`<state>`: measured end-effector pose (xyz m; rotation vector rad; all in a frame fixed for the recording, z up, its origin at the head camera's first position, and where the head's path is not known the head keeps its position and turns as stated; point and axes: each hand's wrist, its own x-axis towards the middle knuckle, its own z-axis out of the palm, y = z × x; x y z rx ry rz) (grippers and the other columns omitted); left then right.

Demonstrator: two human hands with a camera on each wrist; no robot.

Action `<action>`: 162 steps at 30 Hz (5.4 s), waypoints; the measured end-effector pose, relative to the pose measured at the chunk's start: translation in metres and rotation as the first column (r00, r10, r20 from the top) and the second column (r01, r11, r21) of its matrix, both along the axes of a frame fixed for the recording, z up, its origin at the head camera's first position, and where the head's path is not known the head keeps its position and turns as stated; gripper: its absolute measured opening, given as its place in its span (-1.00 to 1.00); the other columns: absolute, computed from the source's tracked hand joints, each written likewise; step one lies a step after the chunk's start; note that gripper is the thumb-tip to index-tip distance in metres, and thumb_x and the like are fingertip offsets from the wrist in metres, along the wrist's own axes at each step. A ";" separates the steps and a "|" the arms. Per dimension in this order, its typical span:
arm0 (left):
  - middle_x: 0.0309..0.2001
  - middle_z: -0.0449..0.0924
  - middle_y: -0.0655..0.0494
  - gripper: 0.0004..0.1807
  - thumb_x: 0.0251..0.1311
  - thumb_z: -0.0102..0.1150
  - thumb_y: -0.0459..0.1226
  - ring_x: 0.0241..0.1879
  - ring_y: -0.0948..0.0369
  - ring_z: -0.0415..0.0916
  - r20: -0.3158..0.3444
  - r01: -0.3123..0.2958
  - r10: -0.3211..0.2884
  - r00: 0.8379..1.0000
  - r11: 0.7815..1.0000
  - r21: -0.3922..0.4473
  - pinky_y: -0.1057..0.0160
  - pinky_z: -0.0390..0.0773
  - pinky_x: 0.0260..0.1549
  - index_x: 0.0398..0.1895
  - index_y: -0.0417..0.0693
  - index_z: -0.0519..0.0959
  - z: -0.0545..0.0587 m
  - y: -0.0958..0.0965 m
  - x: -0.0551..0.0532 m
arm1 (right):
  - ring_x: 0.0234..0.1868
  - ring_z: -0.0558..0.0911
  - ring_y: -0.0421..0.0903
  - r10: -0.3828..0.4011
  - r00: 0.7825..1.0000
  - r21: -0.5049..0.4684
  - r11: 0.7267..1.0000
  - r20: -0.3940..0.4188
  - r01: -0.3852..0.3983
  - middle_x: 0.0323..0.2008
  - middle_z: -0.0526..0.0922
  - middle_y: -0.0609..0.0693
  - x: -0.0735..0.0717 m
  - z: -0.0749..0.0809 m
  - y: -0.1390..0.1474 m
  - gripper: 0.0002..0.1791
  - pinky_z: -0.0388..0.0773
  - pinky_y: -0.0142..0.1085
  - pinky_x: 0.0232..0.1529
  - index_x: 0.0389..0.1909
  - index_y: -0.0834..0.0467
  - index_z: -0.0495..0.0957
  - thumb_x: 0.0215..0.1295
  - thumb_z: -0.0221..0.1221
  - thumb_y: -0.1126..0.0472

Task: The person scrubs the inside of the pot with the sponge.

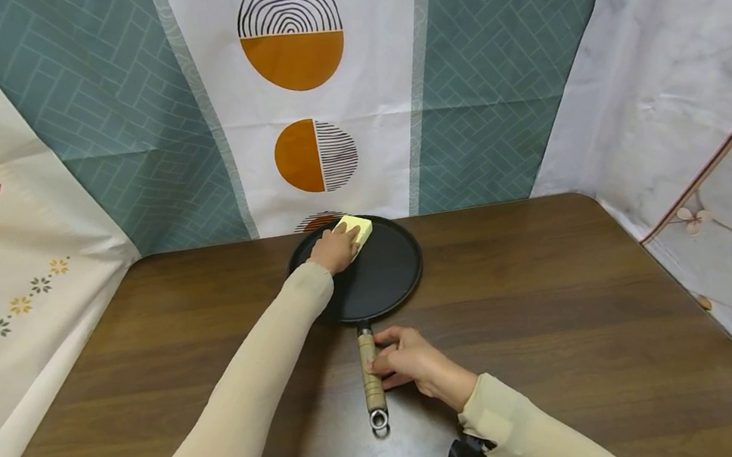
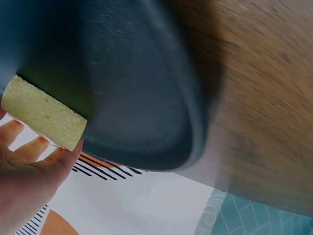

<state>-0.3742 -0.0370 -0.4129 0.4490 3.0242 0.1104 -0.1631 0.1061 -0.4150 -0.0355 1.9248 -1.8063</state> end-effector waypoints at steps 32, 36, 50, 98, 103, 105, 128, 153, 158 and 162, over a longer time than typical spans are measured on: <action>0.47 0.08 -0.07 -0.46 0.49 -0.21 -0.10 0.27 -0.18 0.22 0.018 -0.002 0.003 1.000 1.000 -0.019 -0.11 0.38 0.12 0.50 0.12 0.14 0.007 -0.041 0.017 | -0.35 0.62 -0.11 -0.015 1.000 0.019 1.000 -0.006 0.015 -0.21 0.58 0.19 0.001 -0.001 0.000 -0.39 0.62 -0.20 -0.33 0.21 0.48 0.25 0.13 0.22 0.43; 0.48 0.05 -0.08 -0.46 0.51 -0.24 -0.09 0.28 -0.19 0.21 0.018 0.006 -0.005 1.000 1.000 -0.030 -0.10 0.36 0.14 0.50 0.11 0.12 0.006 -0.047 0.019 | -0.34 0.63 -0.11 -0.021 1.000 0.028 0.999 -0.009 0.021 -0.21 0.61 0.18 0.001 0.000 0.000 -0.40 0.62 -0.19 -0.32 0.20 0.48 0.26 0.14 0.21 0.44; 0.48 0.03 -0.10 -0.44 0.50 -0.22 -0.10 0.28 -0.21 0.20 0.019 0.058 -0.058 0.998 0.998 -0.013 -0.12 0.32 0.16 0.51 0.09 0.10 0.005 -0.064 0.024 | -0.35 0.62 -0.12 -0.025 1.000 0.022 0.999 0.001 0.025 -0.24 0.63 0.17 0.000 0.001 -0.001 -0.41 0.62 -0.23 -0.35 0.21 0.50 0.24 0.14 0.18 0.47; 0.45 0.11 -0.15 -0.46 0.48 -0.13 -0.14 0.05 -0.21 0.39 -0.065 0.175 -0.172 0.983 0.984 0.032 -0.09 0.48 -0.07 0.48 0.04 0.18 -0.004 -0.066 0.087 | -0.34 0.62 -0.10 -0.027 0.999 0.010 1.000 0.021 0.027 -0.19 0.62 0.21 -0.001 0.002 0.000 -0.41 0.62 -0.21 -0.35 0.19 0.48 0.26 0.14 0.21 0.44; 0.43 0.16 -0.15 -0.47 0.45 -0.07 -0.15 0.05 -0.20 0.39 -0.090 0.167 -0.161 0.983 0.984 0.058 -0.10 0.47 -0.05 0.45 0.03 0.23 -0.005 -0.064 0.094 | -0.34 0.62 -0.10 -0.024 0.999 0.017 1.000 0.022 0.024 -0.19 0.61 0.21 -0.002 0.002 -0.001 -0.41 0.62 -0.22 -0.35 0.19 0.48 0.26 0.15 0.22 0.44; 0.42 0.17 -0.15 -0.47 0.44 -0.06 -0.15 0.05 -0.20 0.39 -0.097 0.162 -0.155 0.983 0.984 0.070 -0.11 0.46 -0.05 0.45 0.03 0.25 -0.005 -0.063 0.096 | -0.34 0.62 -0.10 -0.024 0.999 0.018 1.000 0.023 0.024 -0.19 0.60 0.22 -0.002 0.002 -0.002 -0.41 0.62 -0.22 -0.35 0.19 0.48 0.26 0.15 0.22 0.44; 0.40 0.21 -0.15 -0.47 0.41 -0.01 -0.16 0.04 -0.16 0.39 -0.110 0.169 -0.158 0.981 0.981 0.093 -0.08 0.47 -0.07 0.42 0.01 0.30 -0.003 -0.036 0.119 | -0.34 0.62 -0.12 -0.002 1.000 0.017 1.000 0.025 0.001 -0.25 0.64 0.18 -0.003 0.005 0.001 -0.44 0.64 -0.18 -0.32 0.17 0.48 0.25 0.17 0.20 0.47; 0.45 0.13 -0.05 -0.44 0.43 -0.03 -0.10 0.24 -0.09 0.27 -0.124 0.168 -0.152 0.981 0.977 0.130 -0.05 0.40 0.04 0.46 0.09 0.23 0.000 -0.015 0.119 | -0.36 0.62 -0.12 0.014 1.000 0.001 1.000 0.021 -0.014 -0.24 0.61 0.17 -0.003 0.005 0.001 -0.43 0.64 -0.21 -0.33 0.18 0.49 0.23 0.17 0.20 0.47; 0.45 0.13 -0.06 -0.45 0.44 -0.05 -0.11 0.25 -0.12 0.26 -0.155 0.124 -0.096 0.983 0.976 0.180 -0.09 0.38 0.06 0.46 0.10 0.23 0.005 -0.023 0.114 | -0.35 0.62 -0.12 0.012 1.000 0.005 1.000 0.023 -0.012 -0.23 0.61 0.18 -0.003 0.004 0.001 -0.43 0.64 -0.20 -0.32 0.17 0.48 0.24 0.16 0.21 0.46; 0.45 0.12 -0.07 -0.46 0.44 -0.06 -0.12 0.24 -0.14 0.25 -0.173 0.071 -0.034 0.984 0.974 0.215 -0.14 0.37 0.07 0.46 0.09 0.24 0.011 -0.034 0.109 | -0.34 0.62 -0.11 0.012 1.000 0.007 1.000 0.021 -0.013 -0.20 0.59 0.21 -0.003 0.004 0.002 -0.43 0.64 -0.17 -0.29 0.17 0.48 0.24 0.16 0.22 0.44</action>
